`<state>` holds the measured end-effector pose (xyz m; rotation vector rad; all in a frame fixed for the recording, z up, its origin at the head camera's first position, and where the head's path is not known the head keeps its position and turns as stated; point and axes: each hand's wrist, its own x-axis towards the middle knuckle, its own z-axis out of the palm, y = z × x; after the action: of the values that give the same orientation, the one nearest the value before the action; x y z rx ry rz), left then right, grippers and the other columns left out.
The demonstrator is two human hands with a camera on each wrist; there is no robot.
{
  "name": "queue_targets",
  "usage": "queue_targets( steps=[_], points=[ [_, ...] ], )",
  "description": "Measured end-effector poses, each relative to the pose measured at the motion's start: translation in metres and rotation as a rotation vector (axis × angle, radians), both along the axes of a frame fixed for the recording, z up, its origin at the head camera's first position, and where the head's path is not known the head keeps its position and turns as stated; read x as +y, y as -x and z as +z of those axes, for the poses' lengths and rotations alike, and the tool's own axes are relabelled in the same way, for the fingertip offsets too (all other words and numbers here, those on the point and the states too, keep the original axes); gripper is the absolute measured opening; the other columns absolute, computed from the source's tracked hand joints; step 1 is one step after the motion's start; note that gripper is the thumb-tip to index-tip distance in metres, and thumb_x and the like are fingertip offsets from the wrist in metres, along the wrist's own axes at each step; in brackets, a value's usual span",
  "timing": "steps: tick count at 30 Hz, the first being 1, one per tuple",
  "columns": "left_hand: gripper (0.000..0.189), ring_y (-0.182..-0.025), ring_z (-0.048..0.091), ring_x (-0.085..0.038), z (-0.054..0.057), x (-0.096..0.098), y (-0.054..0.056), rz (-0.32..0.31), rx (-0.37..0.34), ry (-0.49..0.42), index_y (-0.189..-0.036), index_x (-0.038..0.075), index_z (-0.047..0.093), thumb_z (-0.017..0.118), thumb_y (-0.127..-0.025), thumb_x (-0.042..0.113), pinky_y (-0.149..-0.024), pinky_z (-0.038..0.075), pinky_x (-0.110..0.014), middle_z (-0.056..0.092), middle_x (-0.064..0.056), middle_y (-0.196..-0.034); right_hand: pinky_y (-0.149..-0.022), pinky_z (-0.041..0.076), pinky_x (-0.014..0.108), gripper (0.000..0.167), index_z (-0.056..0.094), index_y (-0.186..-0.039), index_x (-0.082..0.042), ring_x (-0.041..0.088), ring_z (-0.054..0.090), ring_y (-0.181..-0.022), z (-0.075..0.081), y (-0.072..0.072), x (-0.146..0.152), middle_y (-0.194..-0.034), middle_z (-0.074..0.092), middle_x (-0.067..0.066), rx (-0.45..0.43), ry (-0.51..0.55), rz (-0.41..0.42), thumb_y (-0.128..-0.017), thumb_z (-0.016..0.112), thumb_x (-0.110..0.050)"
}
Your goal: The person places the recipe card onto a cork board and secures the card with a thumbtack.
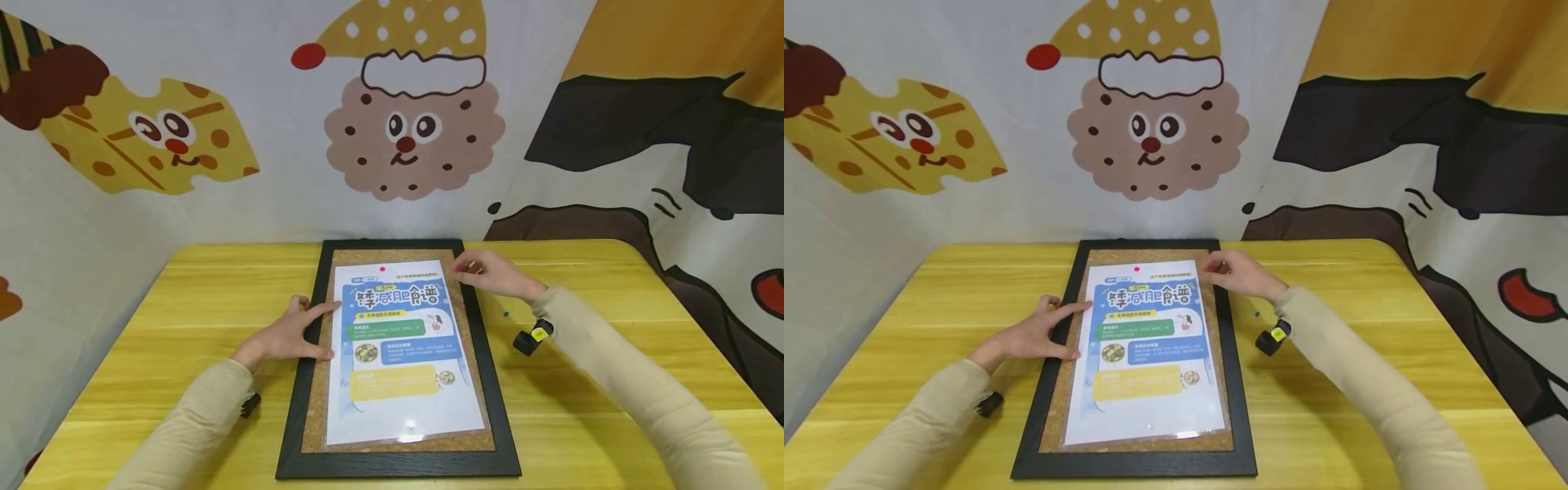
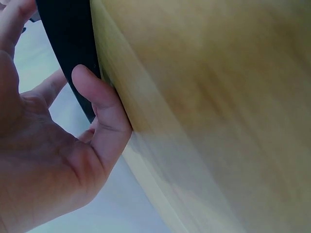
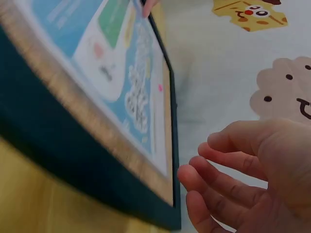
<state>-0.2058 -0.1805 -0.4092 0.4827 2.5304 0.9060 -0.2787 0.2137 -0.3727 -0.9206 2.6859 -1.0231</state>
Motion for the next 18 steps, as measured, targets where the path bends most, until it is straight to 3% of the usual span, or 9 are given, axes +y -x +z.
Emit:
queue_targets(
  steps=[10, 18],
  points=[
    [0.095, -0.115, 0.035, -0.047, 0.0, -0.001, 0.0, -0.014, 0.014, 0.003, -0.152, 0.014, 0.033, 0.081, -0.075, 0.043, -0.09, 0.035, -0.063, 0.014, -0.03, -0.136, -0.077, 0.051, 0.041, 0.017, 0.067, -0.108, 0.005, 0.022, 0.062, -0.085, -0.006, -0.009, 0.039, -0.101, 0.066, 0.016, -0.028, -0.063, 0.025, -0.092, 0.061, 0.0],
    [0.095, -0.113, 0.036, -0.046, 0.001, -0.001, 0.0, -0.023, 0.016, 0.0, -0.152, 0.014, 0.032, 0.081, -0.076, 0.043, -0.089, 0.036, -0.061, 0.015, -0.029, -0.134, -0.073, 0.051, 0.033, 0.016, 0.067, -0.106, 0.004, 0.022, 0.062, -0.086, -0.019, -0.02, 0.059, -0.1, 0.067, 0.013, -0.062, -0.088, 0.008, -0.092, 0.061, 0.0]
  ],
)
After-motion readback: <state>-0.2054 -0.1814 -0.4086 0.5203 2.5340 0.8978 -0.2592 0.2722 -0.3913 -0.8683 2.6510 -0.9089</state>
